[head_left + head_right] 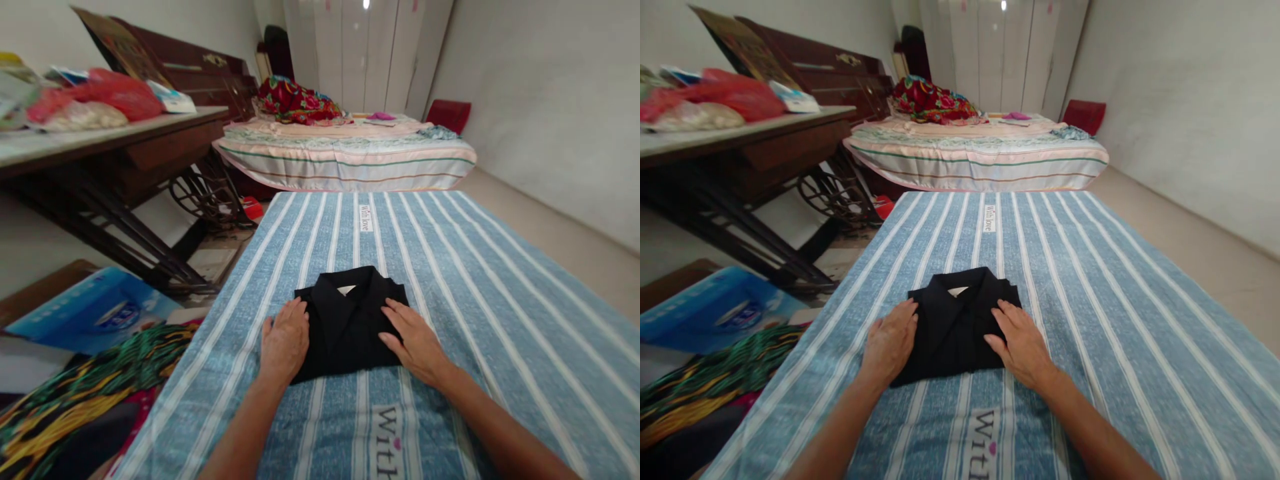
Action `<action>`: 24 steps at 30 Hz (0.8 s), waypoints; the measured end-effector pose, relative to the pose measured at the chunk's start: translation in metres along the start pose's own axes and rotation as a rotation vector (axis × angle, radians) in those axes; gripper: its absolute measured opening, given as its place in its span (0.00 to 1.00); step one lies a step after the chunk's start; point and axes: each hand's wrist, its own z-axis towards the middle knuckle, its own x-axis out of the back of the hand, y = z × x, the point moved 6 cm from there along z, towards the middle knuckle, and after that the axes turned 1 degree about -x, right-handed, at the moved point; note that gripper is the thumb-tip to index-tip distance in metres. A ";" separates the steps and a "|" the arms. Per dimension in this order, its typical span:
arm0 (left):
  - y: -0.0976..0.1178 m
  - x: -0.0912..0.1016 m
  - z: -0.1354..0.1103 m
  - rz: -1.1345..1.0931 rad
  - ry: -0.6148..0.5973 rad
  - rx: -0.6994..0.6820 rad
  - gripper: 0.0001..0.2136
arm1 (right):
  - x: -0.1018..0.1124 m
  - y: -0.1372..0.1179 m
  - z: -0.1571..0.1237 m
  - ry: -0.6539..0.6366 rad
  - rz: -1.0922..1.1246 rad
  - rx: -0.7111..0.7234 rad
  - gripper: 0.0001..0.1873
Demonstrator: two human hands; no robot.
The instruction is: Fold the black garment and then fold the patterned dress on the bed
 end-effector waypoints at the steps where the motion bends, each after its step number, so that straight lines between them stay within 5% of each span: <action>1: -0.001 -0.002 0.000 0.005 0.001 -0.008 0.16 | -0.003 0.001 0.000 -0.005 0.000 -0.002 0.23; 10: -0.002 0.022 0.011 -0.057 0.054 -0.037 0.16 | 0.008 0.003 -0.003 0.100 0.050 -0.004 0.20; 16: 0.020 0.032 0.005 -0.101 0.090 -0.110 0.14 | 0.028 -0.031 0.030 0.261 0.069 0.095 0.12; 19: 0.026 0.029 0.002 -0.067 0.065 -0.106 0.14 | 0.027 -0.062 0.070 0.164 -0.019 0.198 0.11; 24: 0.024 0.023 -0.003 -0.006 0.043 -0.058 0.14 | -0.010 -0.099 0.132 -0.296 -0.276 0.307 0.10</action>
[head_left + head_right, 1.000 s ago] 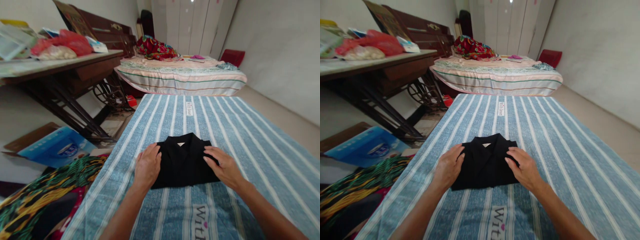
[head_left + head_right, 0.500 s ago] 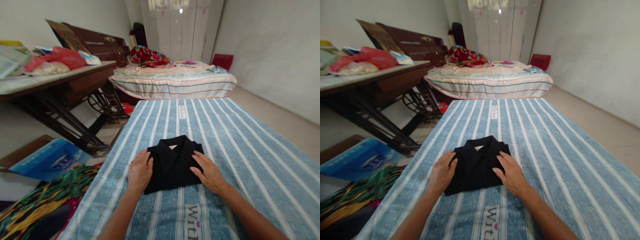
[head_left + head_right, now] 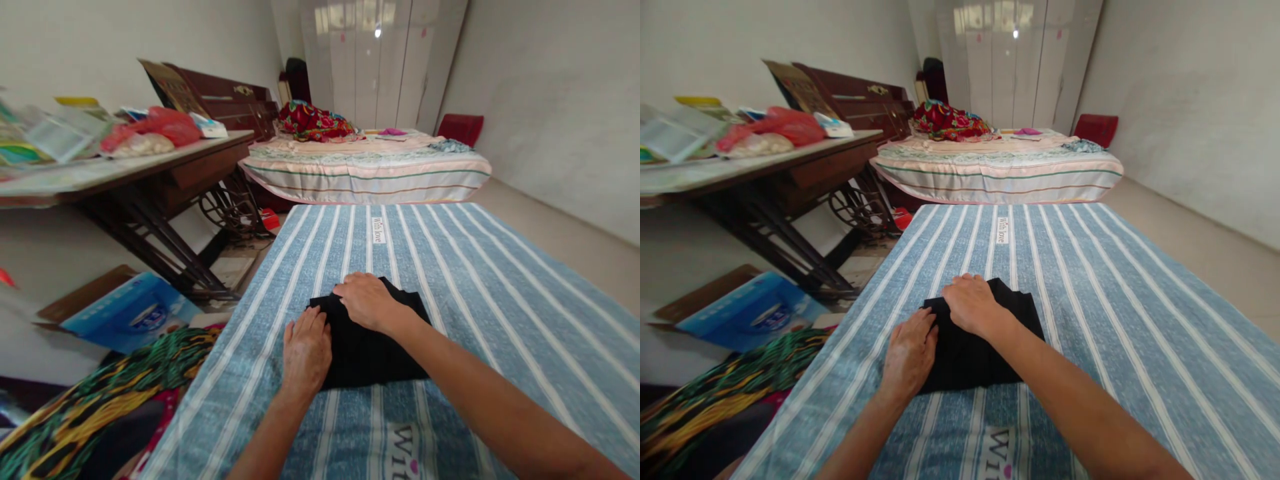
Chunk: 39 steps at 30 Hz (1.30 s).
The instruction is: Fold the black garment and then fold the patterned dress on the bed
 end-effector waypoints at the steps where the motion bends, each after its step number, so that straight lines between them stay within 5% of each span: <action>1: -0.001 -0.001 -0.001 0.008 0.002 0.004 0.14 | -0.005 -0.001 0.011 -0.067 -0.024 0.020 0.11; 5: -0.001 -0.005 -0.004 0.026 0.016 -0.015 0.14 | -0.034 0.000 0.041 -0.276 0.015 0.080 0.11; 10: 0.000 -0.006 -0.007 0.024 0.034 -0.014 0.14 | -0.055 0.008 0.053 -0.361 0.095 0.126 0.07; 25: 0.002 -0.007 -0.003 0.025 -0.149 0.077 0.15 | -0.047 0.019 0.055 -0.275 0.458 0.070 0.05; 32: 0.003 -0.004 -0.006 -0.057 -0.093 0.086 0.15 | -0.047 0.037 0.048 -0.238 0.850 0.064 0.08; 39: -0.007 0.002 -0.007 -0.254 0.006 0.119 0.13 | -0.051 0.045 0.040 -0.274 0.905 0.028 0.08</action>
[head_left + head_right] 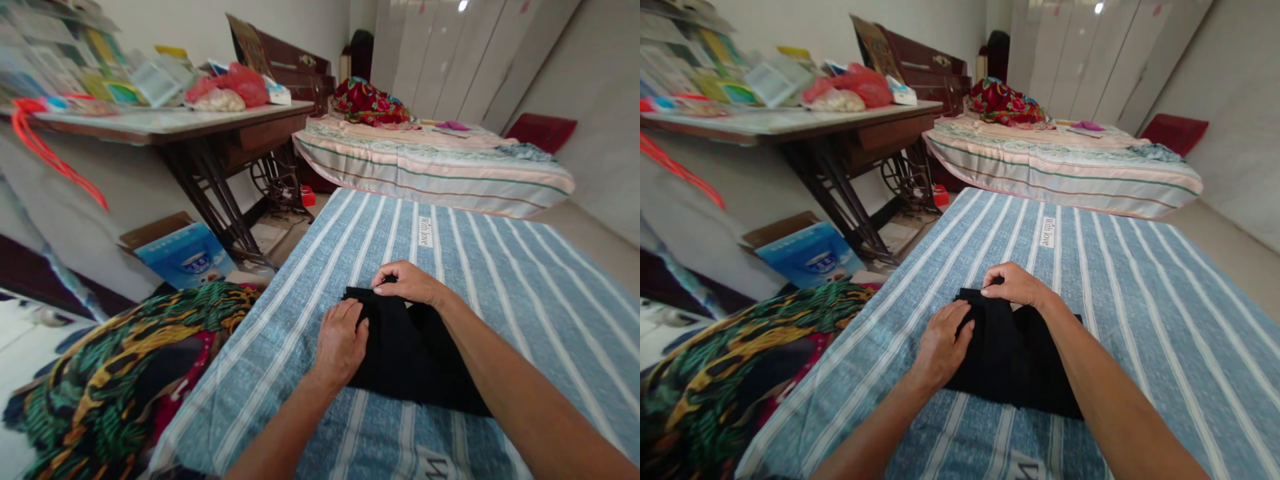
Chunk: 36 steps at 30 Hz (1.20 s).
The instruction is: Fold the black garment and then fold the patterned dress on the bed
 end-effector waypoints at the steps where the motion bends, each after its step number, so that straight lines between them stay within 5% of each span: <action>1: -0.004 0.002 0.003 -0.035 0.012 0.013 0.12 | 0.000 0.000 0.000 0.002 0.013 -0.003 0.08; 5: -0.017 0.009 0.026 -0.094 -0.043 0.053 0.10 | 0.002 -0.002 -0.002 0.020 0.045 -0.004 0.09; 11: -0.013 -0.005 0.067 -0.207 -0.415 -0.005 0.08 | 0.003 -0.001 -0.007 0.024 0.116 -0.049 0.12; 18: -0.021 -0.026 0.078 -0.543 -0.606 -0.005 0.08 | 0.005 0.003 -0.009 0.050 0.151 -0.090 0.15; 28: -0.033 -0.031 0.068 -0.873 -0.567 0.205 0.07 | 0.005 0.008 -0.007 0.025 0.131 -0.081 0.14; 36: -0.034 -0.030 0.064 -1.003 -0.473 0.277 0.08 | 0.001 -0.019 0.007 -0.155 -0.190 -0.101 0.13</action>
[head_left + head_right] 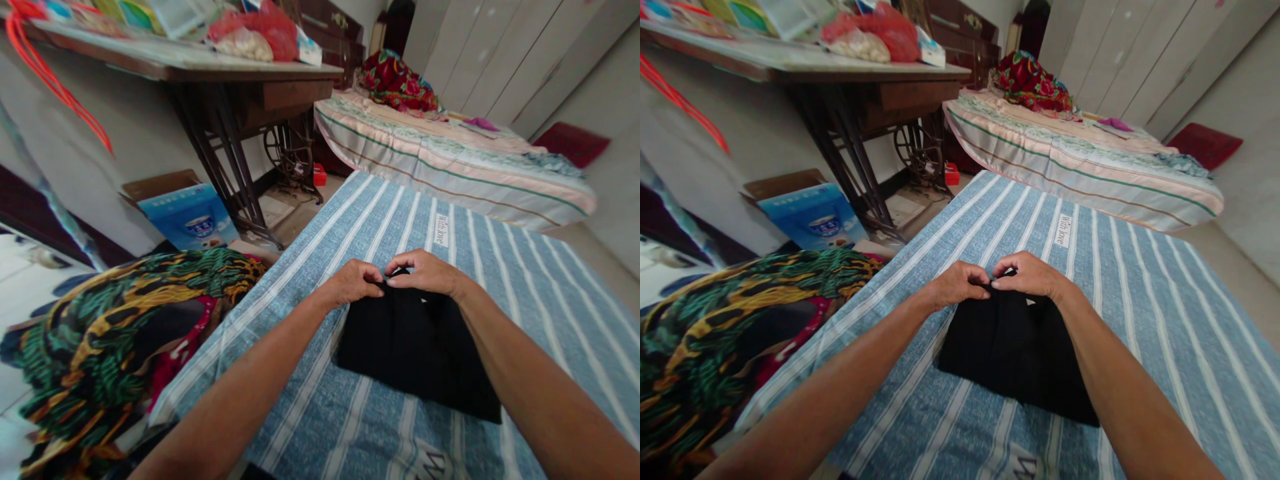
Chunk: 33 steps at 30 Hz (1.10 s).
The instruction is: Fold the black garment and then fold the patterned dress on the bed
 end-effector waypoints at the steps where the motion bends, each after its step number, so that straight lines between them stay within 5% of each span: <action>1: 0.001 0.000 0.000 -0.005 0.006 -0.009 0.07 | -0.002 -0.005 0.002 -0.046 -0.049 0.009 0.13; 6: 0.003 -0.001 -0.003 -0.001 -0.002 -0.022 0.05 | -0.011 -0.012 0.014 -0.221 -0.201 -0.008 0.10; 14: 0.001 0.004 -0.004 -0.003 0.020 -0.023 0.08 | -0.012 -0.008 0.015 -0.242 -0.154 -0.022 0.08; 21: 0.011 0.035 -0.023 0.170 0.259 -0.043 0.06 | -0.009 -0.009 0.013 -0.181 -0.130 -0.009 0.08; 33: -0.007 0.015 -0.057 -0.068 0.349 0.295 0.12 | -0.013 -0.009 0.009 -0.173 -0.004 0.008 0.05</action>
